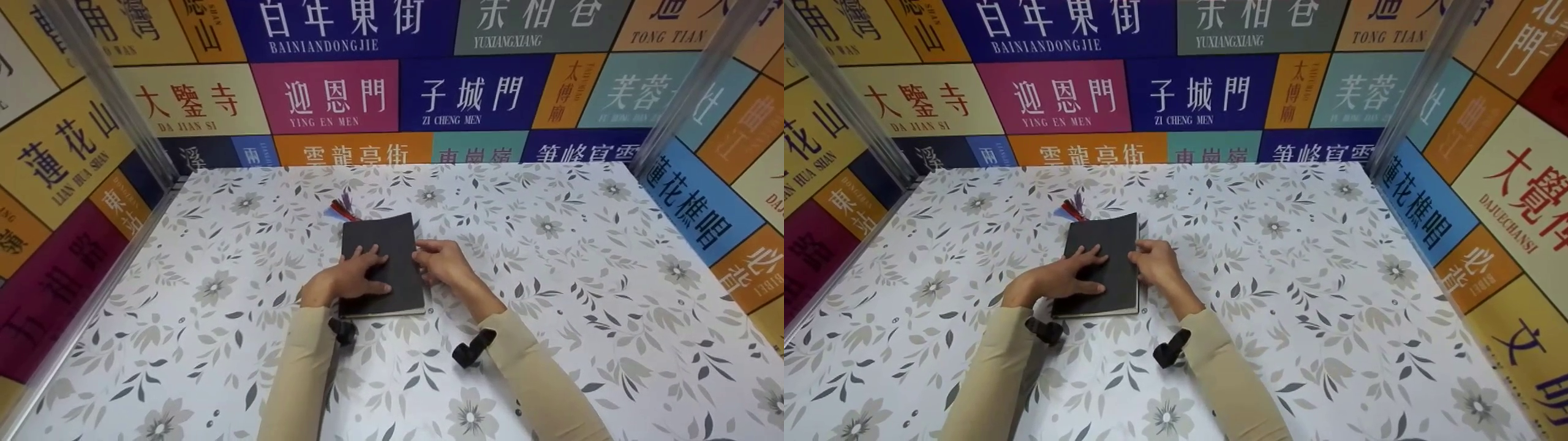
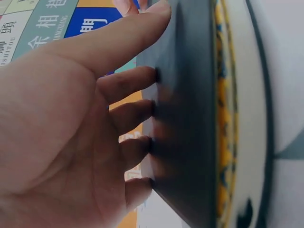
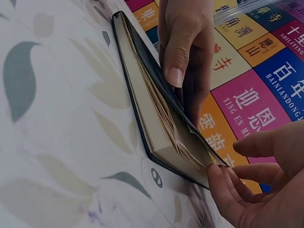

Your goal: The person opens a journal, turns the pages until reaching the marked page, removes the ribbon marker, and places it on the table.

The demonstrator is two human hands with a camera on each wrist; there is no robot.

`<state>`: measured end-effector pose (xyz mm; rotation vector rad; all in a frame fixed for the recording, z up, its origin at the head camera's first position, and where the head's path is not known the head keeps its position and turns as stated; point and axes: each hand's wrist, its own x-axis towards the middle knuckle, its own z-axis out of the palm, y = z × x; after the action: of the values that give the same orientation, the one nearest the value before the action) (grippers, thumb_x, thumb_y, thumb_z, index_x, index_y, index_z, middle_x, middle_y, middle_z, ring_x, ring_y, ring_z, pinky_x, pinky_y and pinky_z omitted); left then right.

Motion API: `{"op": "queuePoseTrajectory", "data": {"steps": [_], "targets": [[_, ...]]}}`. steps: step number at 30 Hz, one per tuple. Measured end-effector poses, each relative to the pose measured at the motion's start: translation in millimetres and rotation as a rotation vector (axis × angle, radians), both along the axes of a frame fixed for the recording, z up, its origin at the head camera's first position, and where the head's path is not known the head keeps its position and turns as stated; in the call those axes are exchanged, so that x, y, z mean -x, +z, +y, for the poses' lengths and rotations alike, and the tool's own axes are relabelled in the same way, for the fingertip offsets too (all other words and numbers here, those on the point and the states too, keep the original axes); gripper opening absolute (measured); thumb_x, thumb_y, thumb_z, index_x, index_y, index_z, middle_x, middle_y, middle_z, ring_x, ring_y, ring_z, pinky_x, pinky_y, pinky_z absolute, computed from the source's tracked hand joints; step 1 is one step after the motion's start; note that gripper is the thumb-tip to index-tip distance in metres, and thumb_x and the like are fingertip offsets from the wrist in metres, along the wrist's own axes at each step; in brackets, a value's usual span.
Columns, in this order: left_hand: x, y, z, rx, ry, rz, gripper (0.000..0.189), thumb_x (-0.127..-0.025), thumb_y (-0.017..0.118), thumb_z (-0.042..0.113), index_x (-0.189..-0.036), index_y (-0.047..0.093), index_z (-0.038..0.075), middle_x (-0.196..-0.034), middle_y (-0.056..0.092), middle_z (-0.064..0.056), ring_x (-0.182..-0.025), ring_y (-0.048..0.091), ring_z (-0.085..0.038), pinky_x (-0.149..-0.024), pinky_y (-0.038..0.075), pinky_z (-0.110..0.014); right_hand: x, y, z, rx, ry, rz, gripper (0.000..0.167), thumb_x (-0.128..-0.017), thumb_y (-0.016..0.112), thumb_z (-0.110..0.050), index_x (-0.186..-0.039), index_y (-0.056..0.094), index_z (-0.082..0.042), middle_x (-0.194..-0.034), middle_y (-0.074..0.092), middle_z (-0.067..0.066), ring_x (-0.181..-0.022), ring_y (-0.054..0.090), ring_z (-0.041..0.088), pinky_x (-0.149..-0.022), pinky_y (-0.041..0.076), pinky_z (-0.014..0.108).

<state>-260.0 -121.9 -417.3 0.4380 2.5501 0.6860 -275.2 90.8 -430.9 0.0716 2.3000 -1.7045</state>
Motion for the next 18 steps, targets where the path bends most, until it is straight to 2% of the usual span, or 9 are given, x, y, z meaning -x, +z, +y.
{"op": "queuePoseTrajectory", "data": {"steps": [2, 6, 10, 13, 18], "targets": [[-0.5, 2.7, 1.5, 0.002, 0.021, -0.003, 0.069, -0.097, 0.063, 0.043, -0.156, 0.037, 0.018, -0.170, 0.011, -0.008, -0.158, -0.002, -0.034, -0.129, 0.005, -0.052, 0.4, 2.3, 0.9, 0.047, -0.003, -0.005, 0.043, -0.097, 0.060, -0.012, -0.139, 0.060, -0.007, -0.094, 0.071, 0.006, -0.066, 0.062, 0.009, -0.056, 0.052, 0.022], [-2.6, 8.1, 5.0, -0.022, 0.074, -0.008, 0.075, -0.096, 0.059, 0.055, -0.157, 0.036, 0.018, -0.170, 0.012, -0.009, -0.158, 0.003, -0.034, -0.128, 0.015, -0.050, 2.3, 4.1, 3.4, 0.160, 0.006, -0.010, 0.043, -0.097, 0.058, -0.007, -0.139, 0.059, -0.005, -0.108, 0.072, 0.008, -0.079, 0.067, 0.008, -0.064, 0.056, 0.021], [-4.2, 10.1, 10.1, -0.033, 0.099, 0.013, 0.087, -0.093, 0.051, 0.069, -0.159, 0.029, 0.017, -0.168, 0.016, -0.014, -0.157, 0.009, -0.038, -0.127, 0.017, -0.053, 2.8, 3.0, 4.5, 0.235, 0.008, 0.015, 0.044, -0.095, 0.059, 0.000, -0.139, 0.058, -0.001, -0.115, 0.069, 0.010, -0.082, 0.067, 0.007, -0.067, 0.058, 0.021], [-5.7, 10.6, 12.6, -0.038, 0.109, 0.025, 0.093, -0.091, 0.047, 0.074, -0.161, 0.022, 0.019, -0.168, 0.018, -0.015, -0.156, 0.011, -0.039, -0.126, 0.018, -0.055, 2.2, 2.4, 3.3, 0.285, 0.013, 0.044, 0.045, -0.095, 0.061, 0.000, -0.139, 0.058, 0.000, -0.125, 0.067, 0.016, -0.082, 0.067, 0.008, -0.069, 0.059, 0.022], [-7.7, 12.8, 11.7, -0.064, 0.108, 0.025, 0.096, -0.090, 0.047, 0.076, -0.162, 0.016, 0.021, -0.168, 0.016, -0.016, -0.156, 0.011, -0.040, -0.126, 0.017, -0.055, -1.4, 3.3, 1.2, 0.384, 0.096, 0.107, 0.048, -0.096, 0.057, 0.001, -0.144, 0.052, -0.001, -0.141, 0.057, 0.023, -0.093, 0.069, 0.010, -0.079, 0.060, 0.024]]}}
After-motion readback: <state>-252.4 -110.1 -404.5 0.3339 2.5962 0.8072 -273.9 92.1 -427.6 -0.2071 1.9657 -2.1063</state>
